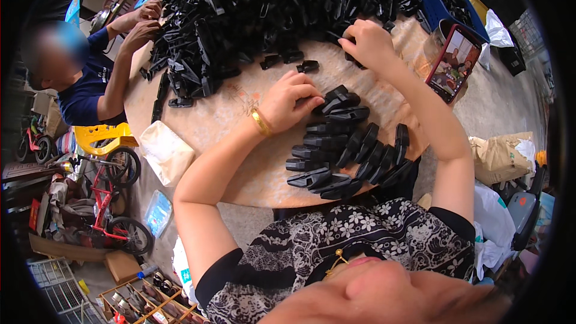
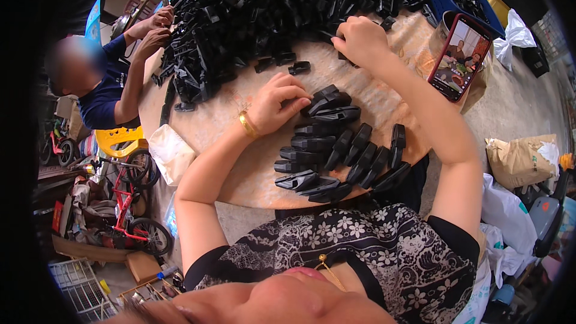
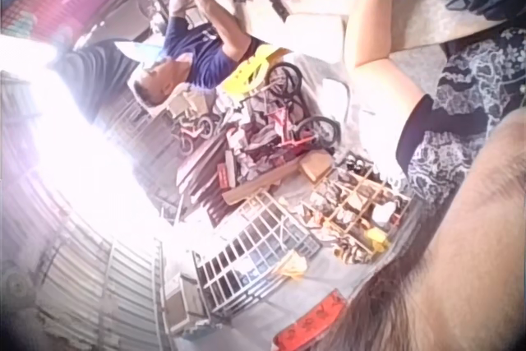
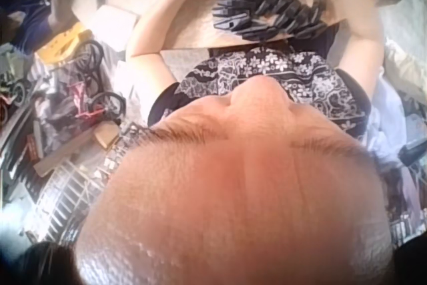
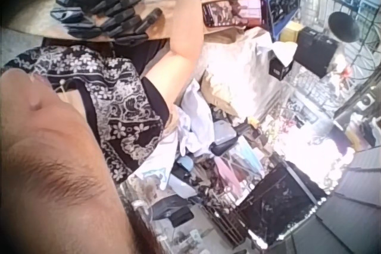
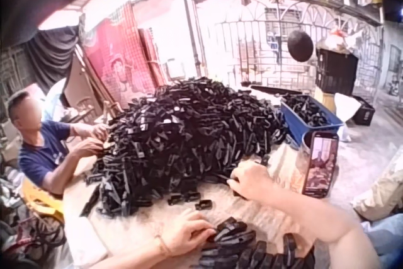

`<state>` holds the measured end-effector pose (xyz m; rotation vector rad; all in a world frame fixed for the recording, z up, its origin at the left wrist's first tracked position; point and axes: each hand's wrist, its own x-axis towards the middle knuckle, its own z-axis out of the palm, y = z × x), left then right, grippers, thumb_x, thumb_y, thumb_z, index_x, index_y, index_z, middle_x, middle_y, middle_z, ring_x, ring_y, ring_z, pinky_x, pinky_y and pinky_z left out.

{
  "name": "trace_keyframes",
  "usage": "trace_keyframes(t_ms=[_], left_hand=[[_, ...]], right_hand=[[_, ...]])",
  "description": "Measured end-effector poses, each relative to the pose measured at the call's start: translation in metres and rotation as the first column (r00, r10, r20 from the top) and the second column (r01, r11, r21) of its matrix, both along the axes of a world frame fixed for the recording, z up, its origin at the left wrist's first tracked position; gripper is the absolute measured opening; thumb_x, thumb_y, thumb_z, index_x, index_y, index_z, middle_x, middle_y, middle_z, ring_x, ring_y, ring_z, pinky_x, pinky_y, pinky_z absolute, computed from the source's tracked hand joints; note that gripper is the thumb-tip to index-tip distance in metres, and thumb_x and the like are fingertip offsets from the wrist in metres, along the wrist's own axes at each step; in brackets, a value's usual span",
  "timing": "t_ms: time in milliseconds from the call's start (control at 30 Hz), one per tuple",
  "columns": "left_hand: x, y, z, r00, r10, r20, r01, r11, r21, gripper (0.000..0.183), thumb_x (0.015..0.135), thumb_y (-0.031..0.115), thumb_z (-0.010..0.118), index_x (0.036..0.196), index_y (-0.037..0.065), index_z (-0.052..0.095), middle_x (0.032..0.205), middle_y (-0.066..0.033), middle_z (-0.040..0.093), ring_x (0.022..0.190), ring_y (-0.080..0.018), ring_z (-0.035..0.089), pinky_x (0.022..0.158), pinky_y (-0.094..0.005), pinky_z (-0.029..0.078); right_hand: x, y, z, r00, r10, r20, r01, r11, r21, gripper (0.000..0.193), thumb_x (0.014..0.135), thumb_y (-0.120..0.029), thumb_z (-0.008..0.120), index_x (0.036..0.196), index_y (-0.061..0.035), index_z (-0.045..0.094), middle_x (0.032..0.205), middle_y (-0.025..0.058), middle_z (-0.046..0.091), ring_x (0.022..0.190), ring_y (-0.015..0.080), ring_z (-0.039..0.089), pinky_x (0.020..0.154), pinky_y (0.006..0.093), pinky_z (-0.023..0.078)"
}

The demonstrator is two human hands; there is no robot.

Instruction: The person assembles black plastic components by hand, fitting plastic pieces together and stacking the assembled parts on the table.

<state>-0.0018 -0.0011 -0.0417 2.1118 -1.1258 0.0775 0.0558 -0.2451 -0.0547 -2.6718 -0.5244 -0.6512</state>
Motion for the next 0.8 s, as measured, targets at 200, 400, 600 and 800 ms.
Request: trace_keyframes(t_ms=[200, 400, 600, 800], left_hand=[[0.0, 0.0, -0.012, 0.901, 0.259, -0.347, -0.346, 0.912, -0.22, 0.023, 0.087, 0.013, 0.065, 0.108, 0.003, 0.061, 0.087, -0.0074, 0.062, 0.073, -0.0154, 0.06, 0.064, -0.0283, 0.049], [0.007, 0.008, -0.001, 0.592, 0.009, -0.806, -0.589, 0.687, -0.425, 0.035, 0.091, 0.016, 0.064, 0.119, -0.002, 0.053, 0.091, -0.006, 0.064, 0.072, -0.0114, 0.063, 0.062, -0.0243, 0.052], [0.01, 0.005, -0.011, 0.831, 0.238, -0.503, -0.463, 0.797, -0.387, 0.03, 0.084, 0.014, 0.07, 0.109, 0.002, 0.062, 0.094, -0.0044, 0.067, 0.083, -0.014, 0.063, 0.068, -0.0245, 0.05], [-0.004, 0.01, 0.001, 0.912, 0.41, 0.003, -0.41, 0.912, 0.012, 0.024, 0.073, 0.013, 0.076, 0.094, 0.005, 0.068, 0.091, -0.0086, 0.064, 0.084, -0.0222, 0.06, 0.069, -0.0308, 0.049]], right_hand=[[-0.001, -0.002, 0.012, 0.959, 0.21, 0.192, -0.185, 0.973, -0.142, 0.011, 0.076, -0.018, 0.068, 0.079, -0.0074, 0.066, 0.077, 0.005, 0.057, 0.077, 0.0244, 0.057, 0.065, 0.0366, 0.047], [-0.037, 0.02, 0.033, 0.669, 0.575, 0.471, -0.51, 0.816, -0.27, 0.015, 0.071, -0.013, 0.062, 0.085, -0.0071, 0.062, 0.08, 0.0019, 0.055, 0.071, 0.0184, 0.056, 0.066, 0.0306, 0.045], [-0.026, 0.026, 0.016, 0.793, 0.526, 0.306, -0.525, 0.846, -0.094, 0.021, 0.075, -0.022, 0.065, 0.092, -0.0083, 0.064, 0.079, 0.0034, 0.058, 0.073, 0.02, 0.058, 0.066, 0.032, 0.047], [-0.027, 0.006, 0.023, 0.813, 0.527, -0.246, -0.455, 0.84, 0.295, 0.037, 0.073, -0.03, 0.075, 0.097, -0.0024, 0.065, 0.079, 0.0108, 0.061, 0.074, 0.0275, 0.06, 0.065, 0.0346, 0.047]])
